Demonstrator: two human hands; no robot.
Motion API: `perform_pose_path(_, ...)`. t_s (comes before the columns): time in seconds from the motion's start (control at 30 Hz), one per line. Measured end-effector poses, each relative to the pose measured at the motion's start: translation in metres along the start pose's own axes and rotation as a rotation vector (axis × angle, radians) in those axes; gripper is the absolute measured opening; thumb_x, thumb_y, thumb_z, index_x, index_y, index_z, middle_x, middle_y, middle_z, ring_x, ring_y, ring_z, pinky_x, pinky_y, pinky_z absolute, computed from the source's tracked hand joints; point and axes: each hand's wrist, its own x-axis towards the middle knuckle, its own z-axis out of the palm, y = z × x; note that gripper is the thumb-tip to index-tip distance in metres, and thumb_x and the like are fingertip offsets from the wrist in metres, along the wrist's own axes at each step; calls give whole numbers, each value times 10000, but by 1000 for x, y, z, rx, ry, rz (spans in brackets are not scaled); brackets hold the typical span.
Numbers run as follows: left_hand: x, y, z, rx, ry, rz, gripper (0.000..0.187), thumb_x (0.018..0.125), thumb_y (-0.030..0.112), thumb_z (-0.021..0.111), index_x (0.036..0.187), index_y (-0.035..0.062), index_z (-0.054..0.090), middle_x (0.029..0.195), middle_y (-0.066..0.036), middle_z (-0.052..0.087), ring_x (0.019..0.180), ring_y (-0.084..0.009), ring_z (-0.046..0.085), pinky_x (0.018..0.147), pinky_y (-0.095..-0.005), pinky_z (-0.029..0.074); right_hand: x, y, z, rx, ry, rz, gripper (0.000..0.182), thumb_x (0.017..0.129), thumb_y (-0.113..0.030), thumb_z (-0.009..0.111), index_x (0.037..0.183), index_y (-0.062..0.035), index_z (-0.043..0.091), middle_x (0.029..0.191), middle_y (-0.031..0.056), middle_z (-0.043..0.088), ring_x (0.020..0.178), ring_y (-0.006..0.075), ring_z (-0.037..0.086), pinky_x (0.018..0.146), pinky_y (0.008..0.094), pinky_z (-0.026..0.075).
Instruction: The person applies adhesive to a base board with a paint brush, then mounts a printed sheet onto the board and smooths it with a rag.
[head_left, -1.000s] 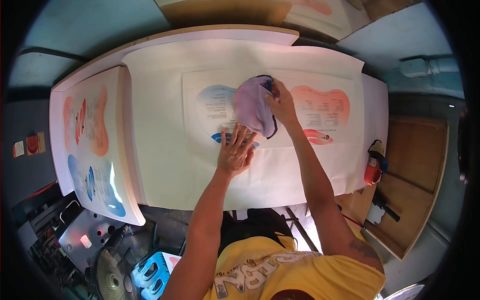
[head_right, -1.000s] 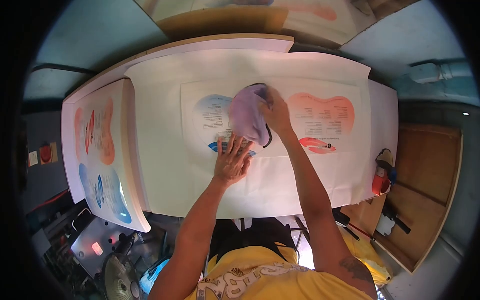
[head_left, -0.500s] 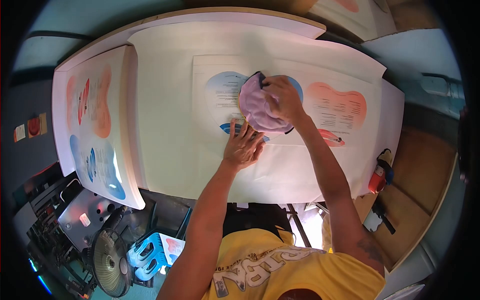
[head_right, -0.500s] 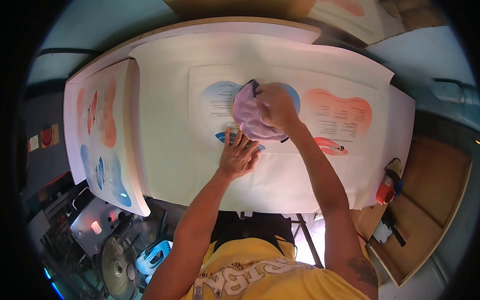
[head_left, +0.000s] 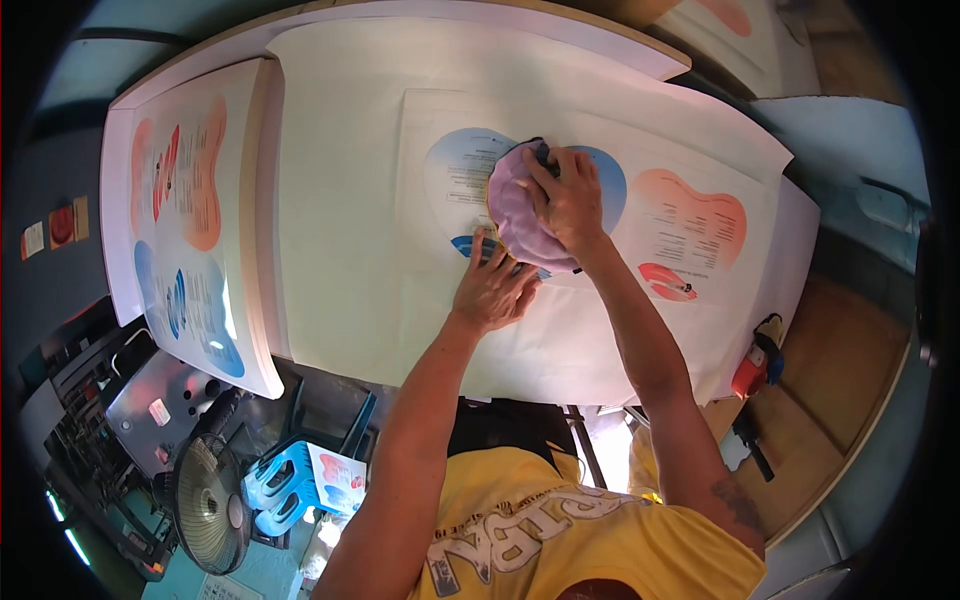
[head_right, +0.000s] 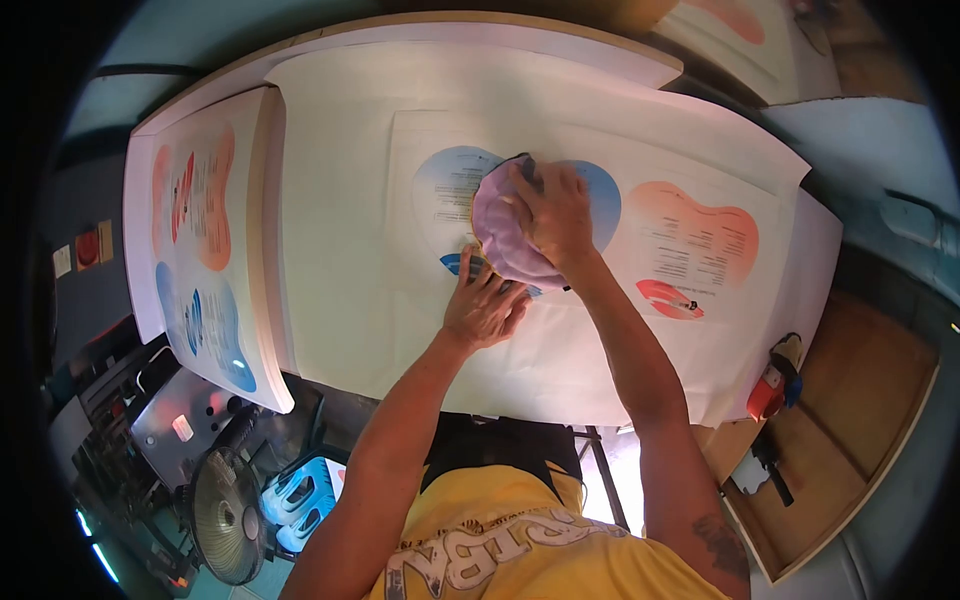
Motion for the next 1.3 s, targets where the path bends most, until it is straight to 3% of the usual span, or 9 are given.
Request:
perform_pose_path(0.27, 2, 1, -3, -5, 6, -3, 415, 949, 361, 636, 1338, 216, 617, 1481, -103, 496, 1483, -346, 362, 1230, -722, 119, -4, 6, 4, 53, 83, 2, 146, 799, -120, 822, 917, -122, 736, 996, 53, 643, 898, 297, 643, 770, 426, 541)
perform_pose_path(0.47, 1, 1, -4, -48, 26, -11, 414, 936, 324, 655, 1334, 214, 620, 1462, -86, 538, 1435, -327, 443, 1226, -721, 156, -13, 8, 6, 372, -16, 334, 249, 813, -135, 797, 1040, -78, 711, 1178, 116, 678, 1016, 369, 648, 880, 489, 533)
perform_pose_path(0.57, 3, -1, -3, -64, 64, 7, 414, 932, 329, 664, 1328, 214, 625, 1467, -85, 535, 1431, -338, 443, 1220, -723, 169, 3, -14, -28, 180, 107, 168, 425, 809, -202, 809, 1196, -88, 676, 1308, 135, 642, 1140, 395, 614, 968, 511, 497)
perform_pose_path(0.7, -3, -3, 4, -73, 17, 8, 498, 937, 343, 652, 1418, 236, 583, 1509, -102, 479, 1495, -362, 349, 1218, -725, 143, -21, -35, -20, -61, -171, -85, 565, 810, -249, 777, 1352, -168, 639, 1482, 129, 530, 1334, 400, 487, 1099, 572, 369)
perform_pose_path(0.83, 4, 2, -10, -25, 8, -14, 684, 931, 340, 640, 1583, 287, 439, 1594, -95, 419, 1563, -335, 267, 1211, -706, 165, 26, 0, 16, -35, -133, -178, 479, 816, -248, 761, 1285, -291, 673, 1277, 69, 630, 1241, 337, 547, 997, 527, 448)
perform_pose_path(0.93, 6, 5, -17, 44, -40, -7, 664, 948, 363, 611, 1583, 283, 433, 1683, -96, 307, 1593, -318, 189, 1214, -705, 143, 89, -4, 35, -62, 78, -19, 265, 808, -193, 746, 1066, -222, 692, 1019, 55, 641, 996, 319, 606, 877, 463, 508)
perform_pose_path(1.0, 1, 4, 0, 13, -48, -8, 665, 950, 370, 612, 1584, 286, 431, 1677, -101, 316, 1594, -319, 185, 1214, -700, 144, 84, -31, 26, -18, -113, -147, 218, 791, -186, 754, 996, -194, 679, 932, 44, 657, 932, 313, 632, 831, 454, 536)
perform_pose_path(1.13, -9, -5, 17, -81, -177, -41, 624, 950, 365, 621, 1546, 257, 468, 1675, -110, 319, 1601, -332, 166, 1215, -706, 136, 48, -73, 62, 209, -213, -499, 295, 797, -211, 768, 1088, -233, 720, 1017, 82, 639, 1027, 309, 618, 860, 493, 521)
perform_pose_path(1.3, -4, 8, -10, -73, 2, -7, 633, 952, 322, 617, 1556, 237, 450, 1695, -104, 292, 1609, -321, 151, 1207, -711, 145, 127, -58, 92, 49, -56, -289, 322, 834, -257, 755, 1145, -190, 707, 1065, 113, 608, 1063, 345, 577, 852, 500, 489)
